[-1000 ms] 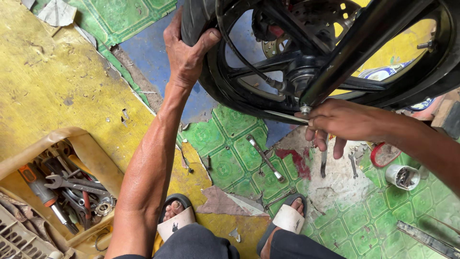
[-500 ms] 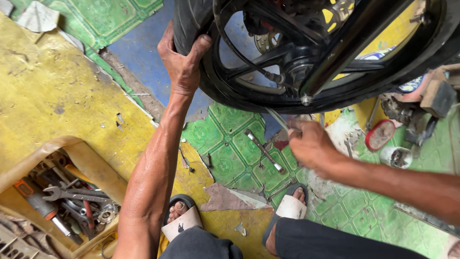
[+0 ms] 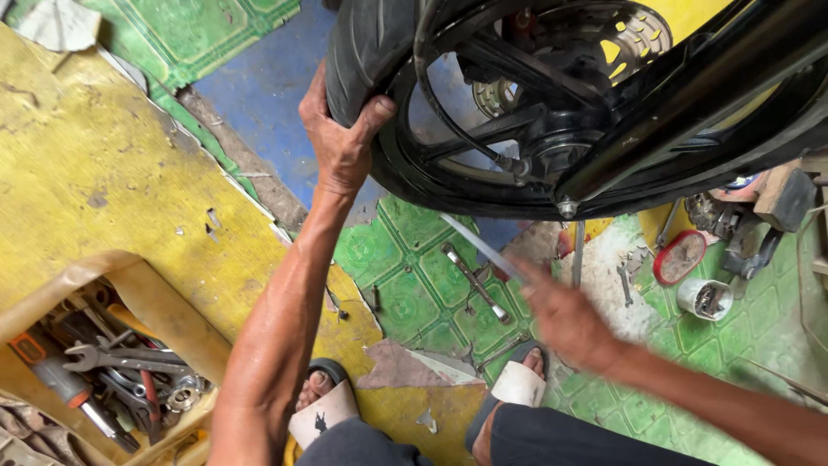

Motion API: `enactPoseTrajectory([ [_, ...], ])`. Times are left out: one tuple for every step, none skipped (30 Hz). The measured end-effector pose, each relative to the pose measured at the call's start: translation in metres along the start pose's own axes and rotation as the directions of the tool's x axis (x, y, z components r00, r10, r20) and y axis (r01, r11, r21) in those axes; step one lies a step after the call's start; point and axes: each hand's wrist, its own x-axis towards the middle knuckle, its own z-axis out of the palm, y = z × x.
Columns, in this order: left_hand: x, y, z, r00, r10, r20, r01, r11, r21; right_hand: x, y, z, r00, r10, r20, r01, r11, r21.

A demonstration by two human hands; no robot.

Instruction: The person loosens the front axle nut of a motorcycle with a wrench while steadying the wheel, then rocks and pulls the wheel and fork assembly to free it, and finally wipes the rim and hub area with a cloth.

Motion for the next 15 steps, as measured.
enactPoseTrajectory([
  [0.001, 0.0, 0.0, 1.0, -0.006, 0.001, 0.006, 1.0, -0.003, 0.007, 0.0, -0.032, 0.945, -0.327, -0.022, 0.323, 0.94, -0.113],
  [0.003, 0.0, 0.0, 1.0, -0.009, 0.004, 0.009, 1.0, -0.004, 0.018, -0.004, -0.054, 0.783, -0.621, -0.009, 0.604, 0.765, -0.223],
  [0.004, 0.0, -0.001, 1.0, -0.014, 0.009, 0.014, 1.0, -0.006, 0.027, -0.009, -0.074, 0.901, -0.429, 0.059, 0.423, 0.843, -0.331],
  [0.005, 0.0, -0.001, 1.0, -0.017, 0.017, 0.018, 1.0, -0.014, 0.032, -0.013, -0.098, 0.974, -0.207, 0.089, 0.225, 0.864, -0.45],
  [0.007, 0.001, -0.001, 1.0, -0.018, 0.021, 0.019, 1.0, -0.024, 0.036, -0.017, -0.113, 0.994, -0.029, 0.105, 0.077, 0.869, -0.488],
  [0.009, 0.001, -0.002, 1.0, -0.017, 0.023, 0.018, 0.999, -0.031, 0.04, -0.021, -0.126, 0.983, 0.147, 0.113, -0.066, 0.847, -0.528],
  [0.01, 0.001, -0.002, 0.999, -0.02, 0.025, 0.021, 0.999, -0.032, 0.044, -0.023, -0.132, 0.941, 0.318, 0.116, -0.199, 0.797, -0.57],
  [0.012, 0.0, -0.002, 0.999, -0.02, 0.026, 0.021, 0.999, -0.03, 0.048, -0.024, -0.134, 0.973, 0.195, 0.126, -0.096, 0.831, -0.548],
  [0.014, 0.001, -0.002, 0.999, -0.02, 0.029, 0.021, 0.999, -0.028, 0.053, -0.023, -0.136, 0.989, 0.069, 0.135, 0.012, 0.852, -0.523],
  [0.015, 0.001, -0.002, 1.0, -0.014, 0.028, 0.015, 0.999, -0.028, 0.057, -0.02, -0.135, 0.988, -0.057, 0.141, 0.121, 0.86, -0.496],
  [0.016, 0.001, -0.002, 1.0, -0.006, 0.027, 0.006, 1.0, -0.028, 0.064, -0.016, -0.134, 0.982, -0.103, 0.158, 0.168, 0.854, -0.493],
  [0.017, 0.002, -0.002, 1.0, 0.0, 0.026, 0.001, 1.0, -0.026, 0.072, -0.011, -0.134, 0.973, -0.147, 0.176, 0.216, 0.846, -0.487],
  [0.017, 0.003, -0.003, 1.0, -0.008, 0.028, 0.008, 1.0, -0.014, 0.078, -0.005, -0.132, 0.963, -0.184, 0.195, 0.257, 0.841, -0.475],
  [0.017, 0.004, -0.003, 0.999, -0.011, 0.032, 0.011, 1.0, -0.005, 0.085, 0.0, -0.13, 0.957, -0.203, 0.206, 0.283, 0.805, -0.522],
  [0.018, 0.006, -0.003, 1.0, -0.007, 0.03, 0.007, 1.0, 0.003, 0.092, 0.002, -0.132, 0.95, -0.225, 0.216, 0.31, 0.759, -0.573],
])
